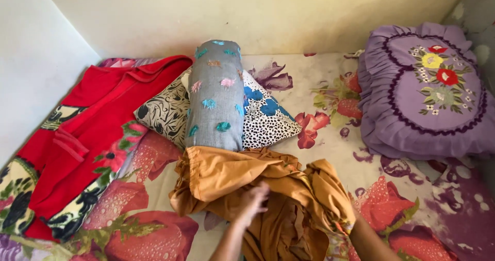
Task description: Stuffing a long bolster-style pillow into a brown fabric cover on a bed.
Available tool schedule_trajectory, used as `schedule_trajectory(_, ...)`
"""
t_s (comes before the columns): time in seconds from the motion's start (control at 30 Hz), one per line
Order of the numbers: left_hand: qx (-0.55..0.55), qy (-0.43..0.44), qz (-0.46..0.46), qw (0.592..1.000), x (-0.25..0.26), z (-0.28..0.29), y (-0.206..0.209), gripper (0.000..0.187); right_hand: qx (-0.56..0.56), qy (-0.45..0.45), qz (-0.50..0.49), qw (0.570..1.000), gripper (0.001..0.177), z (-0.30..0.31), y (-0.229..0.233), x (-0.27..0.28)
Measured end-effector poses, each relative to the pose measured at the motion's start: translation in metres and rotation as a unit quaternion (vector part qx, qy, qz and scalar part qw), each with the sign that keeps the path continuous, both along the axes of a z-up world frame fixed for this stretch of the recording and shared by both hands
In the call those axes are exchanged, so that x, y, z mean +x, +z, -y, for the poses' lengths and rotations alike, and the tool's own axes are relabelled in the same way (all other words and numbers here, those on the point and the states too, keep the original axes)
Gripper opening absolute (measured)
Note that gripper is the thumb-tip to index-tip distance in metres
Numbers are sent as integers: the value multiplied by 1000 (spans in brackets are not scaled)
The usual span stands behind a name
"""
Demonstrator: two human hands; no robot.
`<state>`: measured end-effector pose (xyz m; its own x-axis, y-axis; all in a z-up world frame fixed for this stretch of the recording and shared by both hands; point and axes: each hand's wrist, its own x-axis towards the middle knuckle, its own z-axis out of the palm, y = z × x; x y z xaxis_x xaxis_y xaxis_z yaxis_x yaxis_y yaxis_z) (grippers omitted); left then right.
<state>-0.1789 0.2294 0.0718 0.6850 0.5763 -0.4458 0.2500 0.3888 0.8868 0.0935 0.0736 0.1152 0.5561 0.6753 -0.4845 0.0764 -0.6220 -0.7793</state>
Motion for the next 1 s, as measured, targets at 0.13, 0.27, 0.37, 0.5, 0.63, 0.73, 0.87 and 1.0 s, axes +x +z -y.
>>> schedule_trajectory(0.13,-187,164,13,969,-23,-24,53,75,6,-18,38,999,54,2,81,-16)
schedule_trajectory(0.27,-248,341,241,874,-32,-78,8,67,9,-41,77,996,52,26,184,-36)
schedule_trajectory(0.37,-225,386,322,835,-25,-99,-8,54,12,-60,108,992,51,42,113,25)
schedule_trajectory(0.5,-13,368,130,921,-4,-54,53,42,19,-88,151,984,50,69,-13,100)
schedule_trajectory(0.63,249,244,48,936,33,18,111,42,80,-96,206,971,50,44,67,32)
schedule_trajectory(0.73,461,48,208,861,49,43,111,39,164,-58,-6,985,49,28,110,-10)
schedule_trajectory(0.87,312,-14,303,900,50,46,119,51,321,12,-39,946,57,17,115,-25)
schedule_trajectory(1.0,153,-63,379,910,39,48,127,62,331,45,-25,942,62,12,143,-46)
